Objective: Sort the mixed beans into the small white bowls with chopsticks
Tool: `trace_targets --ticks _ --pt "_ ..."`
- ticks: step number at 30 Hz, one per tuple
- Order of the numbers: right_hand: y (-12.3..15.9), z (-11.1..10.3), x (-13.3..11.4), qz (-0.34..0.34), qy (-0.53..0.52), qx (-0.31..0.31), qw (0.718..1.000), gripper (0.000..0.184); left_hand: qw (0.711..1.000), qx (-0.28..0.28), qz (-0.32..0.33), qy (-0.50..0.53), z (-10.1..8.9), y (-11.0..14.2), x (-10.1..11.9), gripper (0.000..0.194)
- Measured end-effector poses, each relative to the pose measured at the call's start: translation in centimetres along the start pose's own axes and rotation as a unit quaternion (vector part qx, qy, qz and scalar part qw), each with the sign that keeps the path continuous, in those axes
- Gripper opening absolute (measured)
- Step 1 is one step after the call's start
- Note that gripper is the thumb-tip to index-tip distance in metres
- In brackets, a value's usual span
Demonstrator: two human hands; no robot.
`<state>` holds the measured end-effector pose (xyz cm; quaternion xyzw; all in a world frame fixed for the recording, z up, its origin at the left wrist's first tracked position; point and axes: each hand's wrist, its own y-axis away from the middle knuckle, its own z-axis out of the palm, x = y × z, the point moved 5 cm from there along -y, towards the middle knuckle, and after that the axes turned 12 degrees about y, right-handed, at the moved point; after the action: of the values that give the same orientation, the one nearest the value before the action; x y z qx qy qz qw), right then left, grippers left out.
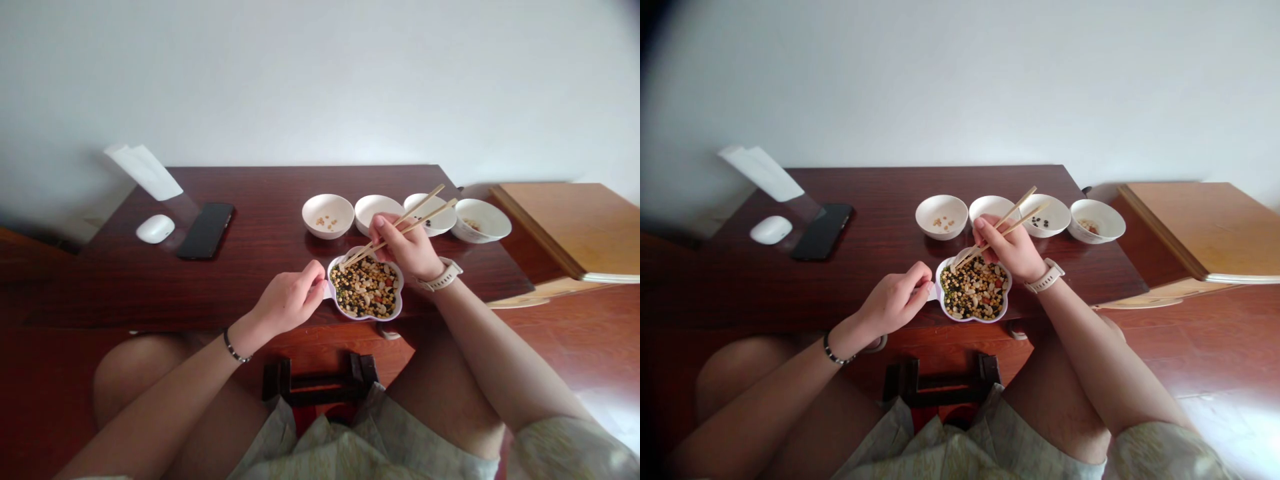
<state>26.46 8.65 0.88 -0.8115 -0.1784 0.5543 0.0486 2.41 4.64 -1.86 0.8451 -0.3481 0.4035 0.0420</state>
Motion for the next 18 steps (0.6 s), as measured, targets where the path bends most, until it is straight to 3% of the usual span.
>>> trace_targets --ticks 7,18 --pt "-0.3 1.6 0.3 -0.004 -0.001 -0.043 0.999 0.052 1.000 -0.005 -0.002 -0.003 0.0 0.0 -0.1 0.011" --pt "-0.2 1.6 0.1 0.003 0.004 -0.046 0.999 0.053 1.000 -0.006 -0.006 -0.001 0.0 0.0 -0.1 0.012"
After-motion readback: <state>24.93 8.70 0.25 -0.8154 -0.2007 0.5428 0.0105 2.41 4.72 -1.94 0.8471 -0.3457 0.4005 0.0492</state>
